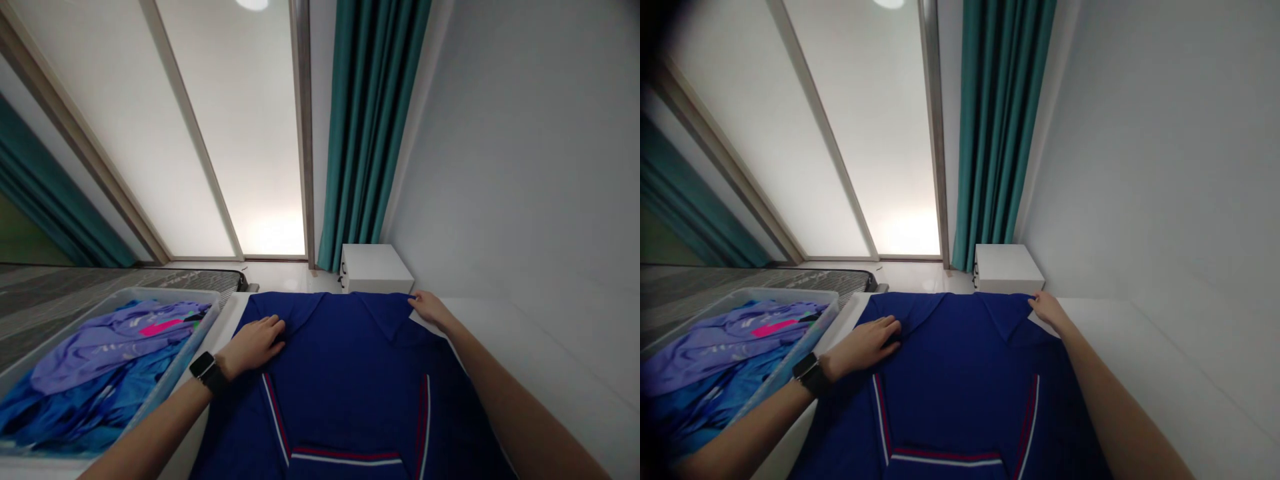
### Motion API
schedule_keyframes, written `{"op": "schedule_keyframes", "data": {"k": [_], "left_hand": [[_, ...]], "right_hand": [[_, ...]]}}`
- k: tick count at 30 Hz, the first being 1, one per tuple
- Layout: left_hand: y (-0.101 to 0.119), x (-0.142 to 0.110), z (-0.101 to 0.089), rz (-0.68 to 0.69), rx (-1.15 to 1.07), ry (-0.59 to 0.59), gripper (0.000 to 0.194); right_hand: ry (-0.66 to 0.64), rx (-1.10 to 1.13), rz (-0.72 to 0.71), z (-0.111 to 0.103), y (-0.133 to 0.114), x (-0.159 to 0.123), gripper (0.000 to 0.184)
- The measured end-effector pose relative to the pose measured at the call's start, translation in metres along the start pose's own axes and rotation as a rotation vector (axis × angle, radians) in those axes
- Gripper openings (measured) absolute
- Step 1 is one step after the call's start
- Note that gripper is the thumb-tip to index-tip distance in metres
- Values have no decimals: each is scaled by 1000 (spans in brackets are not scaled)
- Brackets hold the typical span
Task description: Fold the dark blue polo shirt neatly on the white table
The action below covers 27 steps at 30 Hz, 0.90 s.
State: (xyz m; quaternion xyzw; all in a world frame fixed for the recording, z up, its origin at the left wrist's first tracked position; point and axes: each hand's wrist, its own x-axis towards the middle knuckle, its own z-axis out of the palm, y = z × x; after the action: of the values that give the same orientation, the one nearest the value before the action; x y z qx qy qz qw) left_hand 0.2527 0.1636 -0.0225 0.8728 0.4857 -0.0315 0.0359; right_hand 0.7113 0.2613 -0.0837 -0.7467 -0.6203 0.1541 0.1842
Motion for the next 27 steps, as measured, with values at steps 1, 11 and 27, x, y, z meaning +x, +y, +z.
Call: {"op": "schedule_keyframes", "data": {"k": [1, 11, 27], "left_hand": [[0, -3, -2, 7, 17, -1, 15], [-11, -7, 12, -191, -313, 32, 19], [-83, 48, -42, -680, -1563, 559, 20]], "right_hand": [[5, 18, 2, 0, 0, 0, 13], [-2, 303, 51, -7, -6, -12, 12], [139, 877, 149, -67, -49, 40, 6]]}}
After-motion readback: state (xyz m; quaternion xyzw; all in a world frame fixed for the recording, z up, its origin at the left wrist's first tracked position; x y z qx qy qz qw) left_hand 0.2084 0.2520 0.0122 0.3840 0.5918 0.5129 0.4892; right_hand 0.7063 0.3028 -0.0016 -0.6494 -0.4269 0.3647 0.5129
